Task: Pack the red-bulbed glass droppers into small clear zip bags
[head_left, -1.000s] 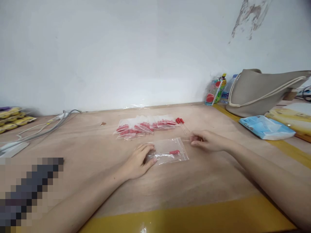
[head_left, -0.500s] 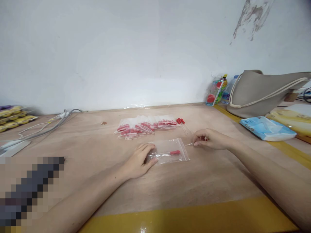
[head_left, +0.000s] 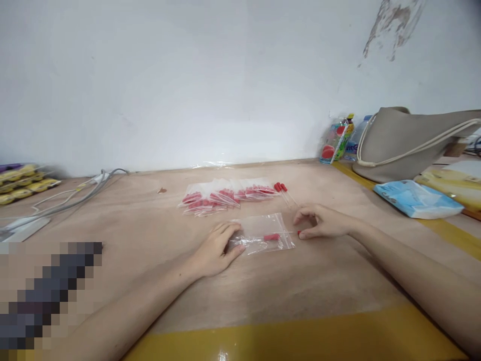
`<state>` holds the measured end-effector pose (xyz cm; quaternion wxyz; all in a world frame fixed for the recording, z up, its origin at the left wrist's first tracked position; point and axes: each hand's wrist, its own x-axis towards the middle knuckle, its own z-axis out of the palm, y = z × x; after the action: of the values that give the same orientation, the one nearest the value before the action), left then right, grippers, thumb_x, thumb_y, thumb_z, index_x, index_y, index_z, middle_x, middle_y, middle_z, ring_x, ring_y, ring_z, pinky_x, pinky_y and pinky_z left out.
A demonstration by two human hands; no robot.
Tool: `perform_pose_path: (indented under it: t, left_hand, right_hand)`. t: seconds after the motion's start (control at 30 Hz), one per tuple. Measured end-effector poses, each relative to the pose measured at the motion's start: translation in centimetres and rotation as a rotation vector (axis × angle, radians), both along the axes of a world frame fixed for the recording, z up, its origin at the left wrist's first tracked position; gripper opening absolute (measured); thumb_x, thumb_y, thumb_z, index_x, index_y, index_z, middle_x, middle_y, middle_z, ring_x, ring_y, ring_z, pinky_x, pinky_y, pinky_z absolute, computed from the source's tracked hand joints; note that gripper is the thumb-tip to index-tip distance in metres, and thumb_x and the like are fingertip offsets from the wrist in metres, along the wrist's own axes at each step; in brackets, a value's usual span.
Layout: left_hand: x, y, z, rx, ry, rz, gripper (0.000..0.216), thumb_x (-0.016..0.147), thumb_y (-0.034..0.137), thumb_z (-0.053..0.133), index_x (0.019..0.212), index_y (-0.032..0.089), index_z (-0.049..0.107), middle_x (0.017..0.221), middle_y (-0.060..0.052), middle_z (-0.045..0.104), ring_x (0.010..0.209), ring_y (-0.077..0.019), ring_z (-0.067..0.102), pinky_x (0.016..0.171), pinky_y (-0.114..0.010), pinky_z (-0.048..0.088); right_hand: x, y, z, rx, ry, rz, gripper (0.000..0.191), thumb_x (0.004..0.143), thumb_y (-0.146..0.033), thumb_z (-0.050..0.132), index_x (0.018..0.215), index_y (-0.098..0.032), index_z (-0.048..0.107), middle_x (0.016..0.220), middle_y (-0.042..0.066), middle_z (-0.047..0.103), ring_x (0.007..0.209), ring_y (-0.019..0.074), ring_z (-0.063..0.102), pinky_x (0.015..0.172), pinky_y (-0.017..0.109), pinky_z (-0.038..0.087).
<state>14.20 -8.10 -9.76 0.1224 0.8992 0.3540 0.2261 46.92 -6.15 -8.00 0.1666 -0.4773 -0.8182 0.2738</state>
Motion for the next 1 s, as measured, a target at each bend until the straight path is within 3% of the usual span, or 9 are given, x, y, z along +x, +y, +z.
perform_pose_path:
  t: [0.23, 0.43, 0.63, 0.8, 0.93, 1.0]
  left_hand:
    - [0.0, 0.0, -0.1, -0.002, -0.014, -0.010, 0.031, 0.086, 0.031, 0.051, 0.115, 0.022, 0.046, 0.120, -0.008, 0.053, 0.111, -0.0240, 0.048, 0.095, -0.044, 0.039]
    - [-0.1, 0.1, -0.2, 0.005, -0.010, -0.009, 0.033, 0.086, 0.033, 0.051, 0.116, 0.022, 0.045, 0.120, -0.008, 0.052, 0.112, -0.0240, 0.047, 0.096, -0.043, 0.038]
    - [-0.1, 0.1, -0.2, 0.007, -0.022, -0.004, 0.031, 0.086, 0.032, 0.051, 0.114, 0.022, 0.047, 0.119, -0.009, 0.053, 0.111, -0.0247, 0.048, 0.095, -0.043, 0.040]
    - [-0.1, 0.0, -0.1, -0.002, -0.017, 0.003, 0.031, 0.085, 0.031, 0.051, 0.114, 0.022, 0.048, 0.120, -0.008, 0.053, 0.112, -0.0236, 0.048, 0.096, -0.043, 0.039]
    - [0.0, 0.0, -0.1, -0.001, -0.017, 0.006, 0.031, 0.086, 0.033, 0.051, 0.115, 0.022, 0.048, 0.120, -0.008, 0.053, 0.111, -0.0244, 0.048, 0.095, -0.043, 0.040]
    - [0.0, 0.0, -0.1, 0.002, -0.020, 0.010, 0.032, 0.085, 0.033, 0.051, 0.115, 0.022, 0.048, 0.120, -0.008, 0.053, 0.111, -0.0246, 0.049, 0.095, -0.043, 0.040]
  right_hand:
    - [0.1, -0.5, 0.1, -0.171, 0.048, 0.056, 0.031, 0.072, -0.046, 0.059, 0.079, -0.016, 0.060, 0.068, 0.000, 0.055, 0.059, 0.0106, 0.044, 0.053, 0.024, 0.034]
    - [-2.9, -0.6, -0.7, 0.011, 0.164, 0.075, 0.024, 0.079, -0.041, 0.054, 0.079, -0.017, 0.058, 0.066, -0.001, 0.053, 0.058, 0.0096, 0.044, 0.053, 0.023, 0.035]
    - [-3.6, -0.5, -2.2, -0.064, 0.367, 0.052, 0.026, 0.074, -0.041, 0.060, 0.085, -0.017, 0.057, 0.068, 0.000, 0.055, 0.060, 0.0102, 0.049, 0.054, 0.024, 0.038]
    - [-3.5, -0.2, -2.1, -0.131, 0.418, -0.054, 0.029, 0.069, -0.041, 0.064, 0.083, -0.016, 0.055, 0.060, -0.004, 0.049, 0.053, 0.0078, 0.044, 0.049, 0.022, 0.034]
    - [-3.8, -0.2, -2.1, -0.141, 0.599, -0.103, 0.037, 0.065, -0.043, 0.068, 0.087, -0.018, 0.051, 0.071, -0.001, 0.055, 0.059, 0.0084, 0.048, 0.052, 0.023, 0.037]
    - [-4.1, -0.3, -2.3, -0.125, 0.609, -0.089, 0.037, 0.066, -0.043, 0.068, 0.087, -0.019, 0.050, 0.067, -0.003, 0.052, 0.054, 0.0070, 0.044, 0.049, 0.022, 0.034]
